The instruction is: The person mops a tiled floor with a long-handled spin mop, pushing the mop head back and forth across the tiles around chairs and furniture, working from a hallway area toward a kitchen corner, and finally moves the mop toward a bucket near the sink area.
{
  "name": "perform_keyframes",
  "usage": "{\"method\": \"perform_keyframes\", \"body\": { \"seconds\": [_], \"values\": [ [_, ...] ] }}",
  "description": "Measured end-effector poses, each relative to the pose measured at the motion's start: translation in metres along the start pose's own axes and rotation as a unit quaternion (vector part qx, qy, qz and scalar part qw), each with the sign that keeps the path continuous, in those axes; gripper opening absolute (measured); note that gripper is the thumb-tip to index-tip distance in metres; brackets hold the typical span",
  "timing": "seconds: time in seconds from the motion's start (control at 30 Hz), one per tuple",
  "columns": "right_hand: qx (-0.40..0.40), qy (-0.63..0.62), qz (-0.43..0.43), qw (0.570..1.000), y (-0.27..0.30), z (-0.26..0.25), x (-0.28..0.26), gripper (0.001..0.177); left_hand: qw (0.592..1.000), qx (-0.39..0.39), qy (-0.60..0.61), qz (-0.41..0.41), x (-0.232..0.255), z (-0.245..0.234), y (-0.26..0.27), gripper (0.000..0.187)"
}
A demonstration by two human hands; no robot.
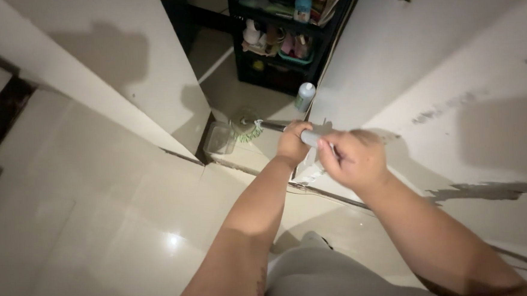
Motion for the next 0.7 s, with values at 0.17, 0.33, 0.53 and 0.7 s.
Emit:
{"method": "perform_keyframes", "body": {
  "seconds": [0.17, 0.33, 0.53, 0.7],
  "values": [
    [0.015, 0.011, 0.043, 0.999, 0.009, 0.054, 0.035, 0.012, 0.996, -0.076, 0.004, -0.052, -0.060, -0.014, -0.030, 0.025],
    [0.033, -0.028, 0.108, 0.993, 0.017, 0.111, 0.074, 0.010, 0.983, -0.119, -0.059, -0.125, -0.095, -0.037, -0.058, 0.024],
    [0.027, -0.072, 0.144, 0.987, -0.015, 0.193, 0.097, 0.012, 0.972, -0.135, -0.105, -0.158, -0.130, -0.088, -0.073, 0.069],
    [-0.046, -0.028, 0.125, 0.991, -0.064, 0.293, 0.122, 0.018, 0.980, -0.126, -0.027, -0.148, -0.144, -0.155, -0.054, 0.085]
  ]
}}
Point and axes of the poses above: each hand's wrist, its own y-axis away from the middle knuckle, its own z-axis out of the palm, x = y × z, the point moved 4 cm from there along -y, towards the middle knuckle, and after that the axes turned 2 degrees about z, right-handed, at the moved point
